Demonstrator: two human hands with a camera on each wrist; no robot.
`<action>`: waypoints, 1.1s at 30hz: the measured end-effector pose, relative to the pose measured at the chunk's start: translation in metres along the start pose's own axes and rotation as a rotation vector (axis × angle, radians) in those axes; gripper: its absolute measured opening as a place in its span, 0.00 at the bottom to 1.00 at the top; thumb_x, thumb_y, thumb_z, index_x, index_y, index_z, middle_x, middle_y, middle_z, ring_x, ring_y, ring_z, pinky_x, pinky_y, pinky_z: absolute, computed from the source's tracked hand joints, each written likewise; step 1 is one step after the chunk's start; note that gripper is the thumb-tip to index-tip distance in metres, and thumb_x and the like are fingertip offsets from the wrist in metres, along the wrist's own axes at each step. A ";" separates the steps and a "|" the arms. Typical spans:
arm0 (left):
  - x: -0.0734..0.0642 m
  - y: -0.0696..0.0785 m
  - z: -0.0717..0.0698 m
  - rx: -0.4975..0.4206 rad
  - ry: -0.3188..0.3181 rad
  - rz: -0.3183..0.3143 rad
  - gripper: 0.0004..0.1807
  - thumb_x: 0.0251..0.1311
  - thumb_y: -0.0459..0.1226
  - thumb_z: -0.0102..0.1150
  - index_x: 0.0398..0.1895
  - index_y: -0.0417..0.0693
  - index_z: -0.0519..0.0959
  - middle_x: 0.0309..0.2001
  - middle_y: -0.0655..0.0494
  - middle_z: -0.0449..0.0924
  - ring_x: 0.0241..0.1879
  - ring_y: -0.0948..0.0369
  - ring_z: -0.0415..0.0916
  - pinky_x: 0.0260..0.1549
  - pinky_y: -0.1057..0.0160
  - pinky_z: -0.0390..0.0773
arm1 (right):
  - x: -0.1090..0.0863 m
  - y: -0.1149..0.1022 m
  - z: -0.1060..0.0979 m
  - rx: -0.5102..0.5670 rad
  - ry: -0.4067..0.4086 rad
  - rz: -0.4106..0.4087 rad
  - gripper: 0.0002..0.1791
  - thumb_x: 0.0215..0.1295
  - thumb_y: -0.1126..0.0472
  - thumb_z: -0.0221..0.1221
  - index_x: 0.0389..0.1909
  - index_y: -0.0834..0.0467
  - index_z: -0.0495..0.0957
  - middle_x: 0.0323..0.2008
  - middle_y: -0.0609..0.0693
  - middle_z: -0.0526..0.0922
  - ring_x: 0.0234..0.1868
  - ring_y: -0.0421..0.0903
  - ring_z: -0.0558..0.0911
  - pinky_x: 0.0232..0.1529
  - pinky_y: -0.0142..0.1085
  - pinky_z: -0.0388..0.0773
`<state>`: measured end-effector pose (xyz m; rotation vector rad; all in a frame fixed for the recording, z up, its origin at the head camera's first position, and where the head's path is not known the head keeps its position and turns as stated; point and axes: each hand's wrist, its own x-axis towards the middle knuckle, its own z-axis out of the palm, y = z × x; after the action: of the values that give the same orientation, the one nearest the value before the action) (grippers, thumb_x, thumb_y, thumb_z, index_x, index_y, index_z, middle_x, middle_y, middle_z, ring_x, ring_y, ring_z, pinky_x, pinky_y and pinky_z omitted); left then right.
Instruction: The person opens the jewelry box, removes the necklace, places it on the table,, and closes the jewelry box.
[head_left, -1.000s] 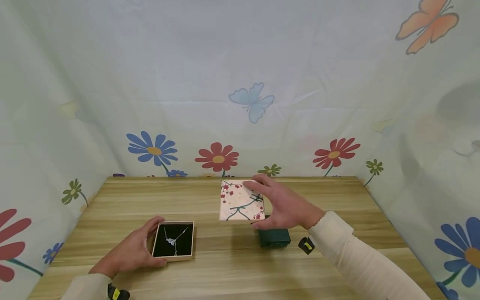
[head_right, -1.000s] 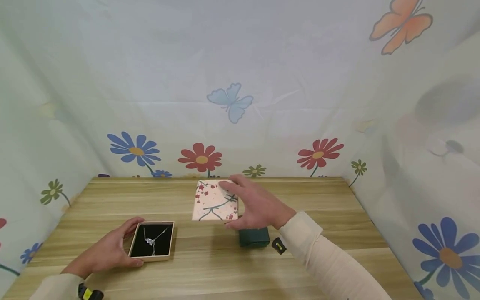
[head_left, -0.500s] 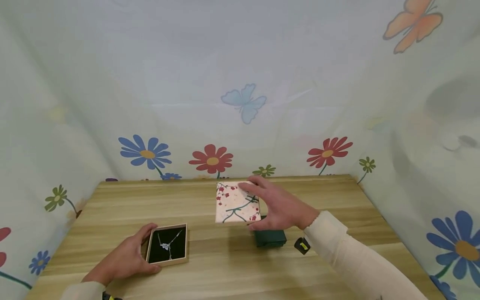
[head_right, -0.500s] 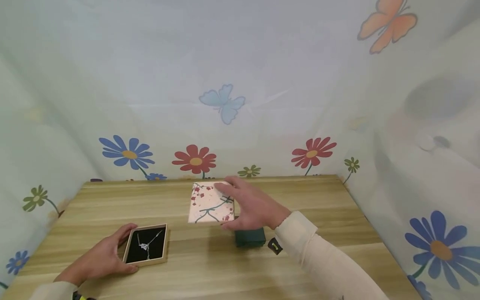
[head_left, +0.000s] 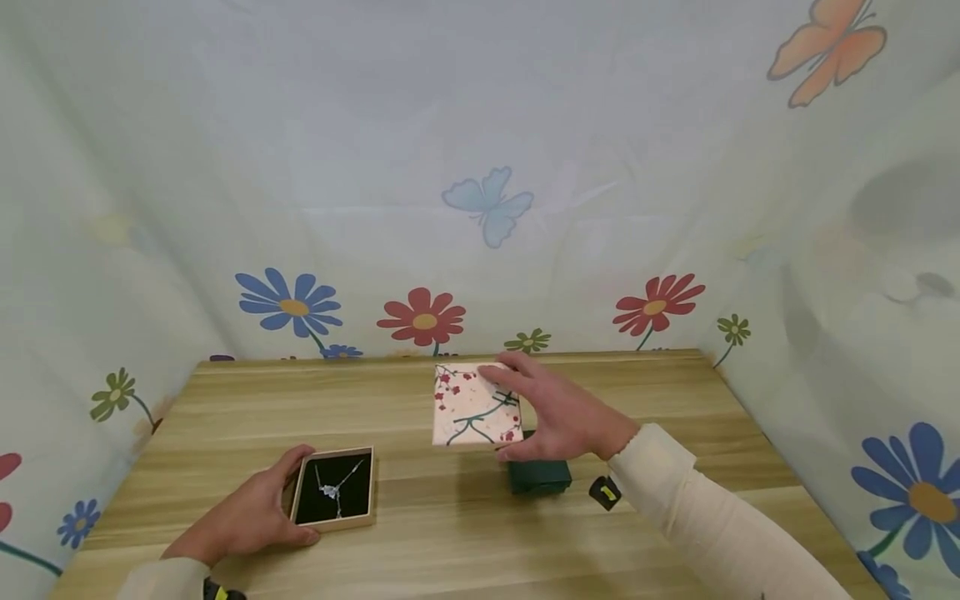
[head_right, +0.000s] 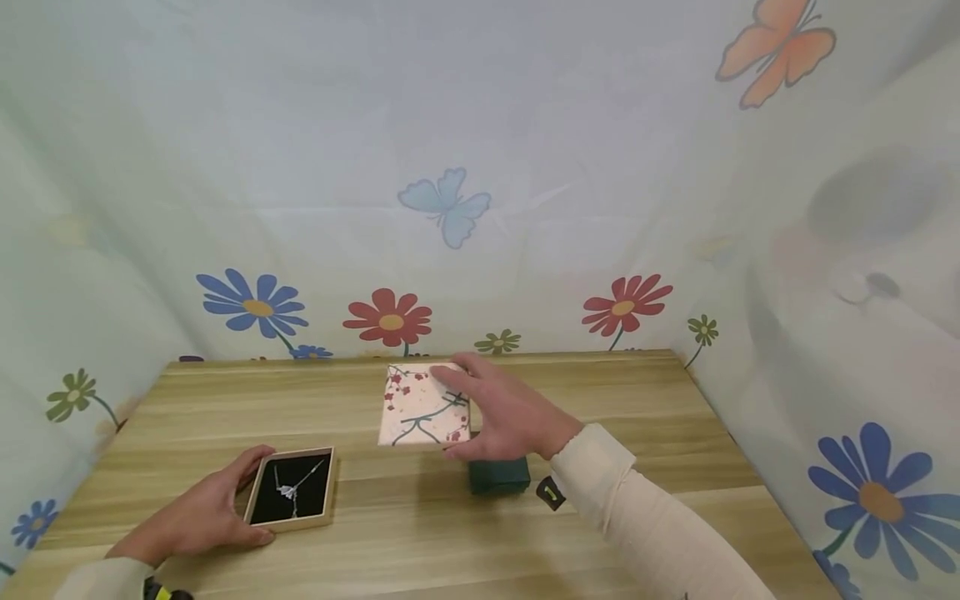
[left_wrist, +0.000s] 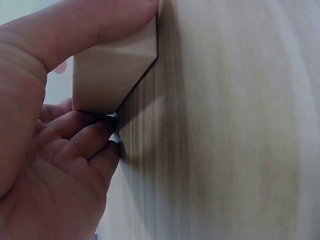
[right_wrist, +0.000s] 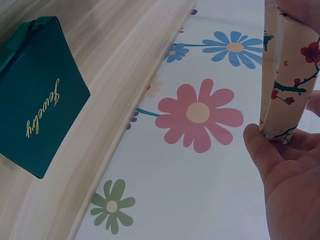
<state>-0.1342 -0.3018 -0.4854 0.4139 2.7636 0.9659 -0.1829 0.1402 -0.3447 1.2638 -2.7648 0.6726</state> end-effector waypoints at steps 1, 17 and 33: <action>0.000 0.000 0.000 -0.004 -0.002 0.001 0.68 0.34 0.54 0.88 0.76 0.41 0.56 0.62 0.48 0.80 0.46 0.62 0.76 0.47 0.69 0.78 | 0.000 0.000 0.000 0.003 -0.002 0.005 0.55 0.49 0.46 0.80 0.79 0.47 0.63 0.74 0.51 0.64 0.64 0.50 0.74 0.64 0.50 0.81; -0.004 -0.001 0.001 -0.018 -0.002 -0.012 0.68 0.34 0.53 0.88 0.77 0.41 0.55 0.61 0.47 0.80 0.46 0.62 0.76 0.50 0.67 0.78 | 0.002 0.001 0.006 -0.005 -0.009 -0.001 0.55 0.51 0.45 0.79 0.79 0.48 0.62 0.76 0.52 0.64 0.65 0.51 0.74 0.66 0.50 0.80; 0.000 -0.001 0.000 -0.041 -0.008 -0.001 0.66 0.34 0.51 0.88 0.75 0.42 0.57 0.62 0.47 0.79 0.45 0.64 0.75 0.47 0.71 0.77 | 0.001 0.002 0.002 -0.015 -0.020 0.028 0.55 0.52 0.45 0.78 0.80 0.47 0.61 0.77 0.53 0.62 0.66 0.52 0.74 0.67 0.51 0.80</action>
<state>-0.1346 -0.3022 -0.4865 0.4094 2.7316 1.0166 -0.1851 0.1398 -0.3470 1.2382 -2.8026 0.6437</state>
